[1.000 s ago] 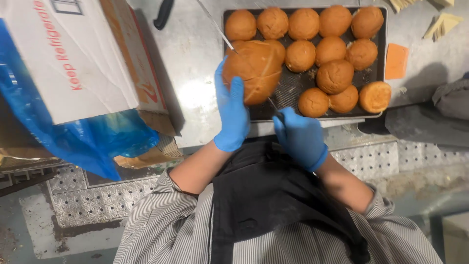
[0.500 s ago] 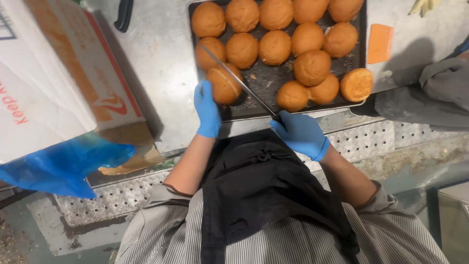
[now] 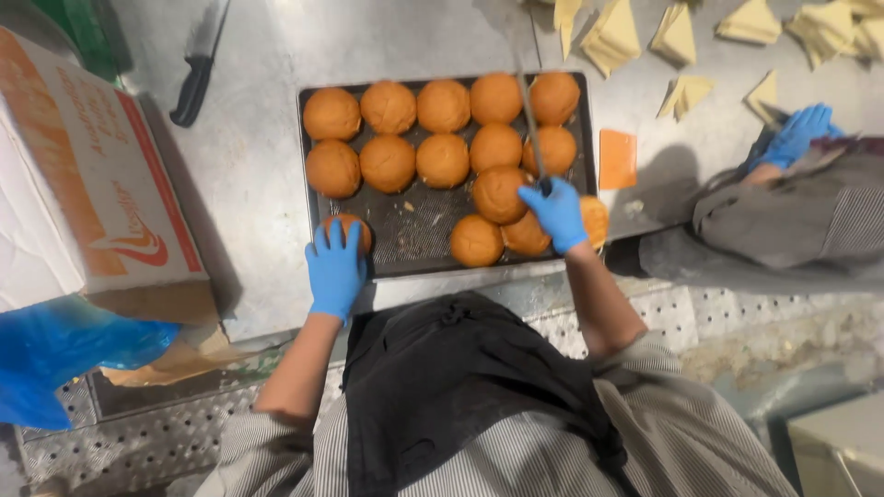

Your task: Cutting burger buns on a tray using a bread knife.

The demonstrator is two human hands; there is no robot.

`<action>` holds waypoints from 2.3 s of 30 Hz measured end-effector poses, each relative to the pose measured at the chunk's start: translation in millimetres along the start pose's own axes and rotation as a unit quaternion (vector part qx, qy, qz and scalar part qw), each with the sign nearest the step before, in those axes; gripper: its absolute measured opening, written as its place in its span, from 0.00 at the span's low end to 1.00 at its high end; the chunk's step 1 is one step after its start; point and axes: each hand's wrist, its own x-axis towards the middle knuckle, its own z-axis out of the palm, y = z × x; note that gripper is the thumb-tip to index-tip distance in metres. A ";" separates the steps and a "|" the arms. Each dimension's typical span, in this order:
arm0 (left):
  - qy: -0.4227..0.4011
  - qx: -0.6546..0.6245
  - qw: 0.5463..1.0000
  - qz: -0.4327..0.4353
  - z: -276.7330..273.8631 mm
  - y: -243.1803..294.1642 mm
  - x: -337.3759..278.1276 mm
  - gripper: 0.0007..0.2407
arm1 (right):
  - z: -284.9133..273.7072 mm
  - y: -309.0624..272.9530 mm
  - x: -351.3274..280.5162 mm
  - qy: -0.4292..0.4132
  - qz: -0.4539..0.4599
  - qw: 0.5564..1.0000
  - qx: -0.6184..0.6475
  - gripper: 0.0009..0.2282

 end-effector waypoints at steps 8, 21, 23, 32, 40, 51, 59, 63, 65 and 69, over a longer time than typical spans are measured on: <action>0.044 -0.342 0.937 0.044 -55.0 97.6 48.1 0.29 | 33.8 -36.9 -16.2 -0.038 0.062 0.988 0.137 0.15; -0.230 -0.970 0.059 -0.053 -162.5 108.9 105.6 0.40 | 13.4 -202.1 -53.6 -0.045 -0.244 0.969 0.023 0.12; -0.210 -0.976 0.003 -0.062 -176.0 103.0 105.9 0.42 | -0.9 -229.0 -79.1 -0.089 -0.173 0.979 0.066 0.08; -0.132 -0.990 0.042 0.014 -216.1 109.9 110.2 0.41 | 5.4 -240.7 -139.8 -0.094 -0.333 0.927 -0.147 0.05; -0.141 -0.980 0.114 0.083 -184.3 115.0 100.1 0.39 | 4.6 -231.0 -150.1 -0.056 -0.374 0.893 -0.246 0.05; -0.126 -0.982 0.134 0.040 -205.2 121.4 83.1 0.35 | 2.9 -197.8 -160.3 -0.072 -0.401 0.865 -0.292 0.07; -0.118 -0.977 0.169 0.047 -206.9 122.7 69.7 0.36 | 13.0 -214.9 -159.8 -0.068 -0.408 0.866 -0.280 0.06; -0.111 -0.978 0.169 0.058 -229.4 116.1 62.5 0.36 | 13.1 -218.3 -158.0 -0.099 -0.417 0.872 -0.239 0.05; -0.102 -0.977 0.176 0.063 -227.4 115.7 57.1 0.36 | 1.8 -222.9 -153.2 -0.213 -0.336 0.900 -0.178 0.04; -0.109 -0.975 0.177 0.073 -219.2 102.2 56.0 0.36 | -5.3 -212.3 -143.0 -0.376 0.001 0.925 0.055 0.10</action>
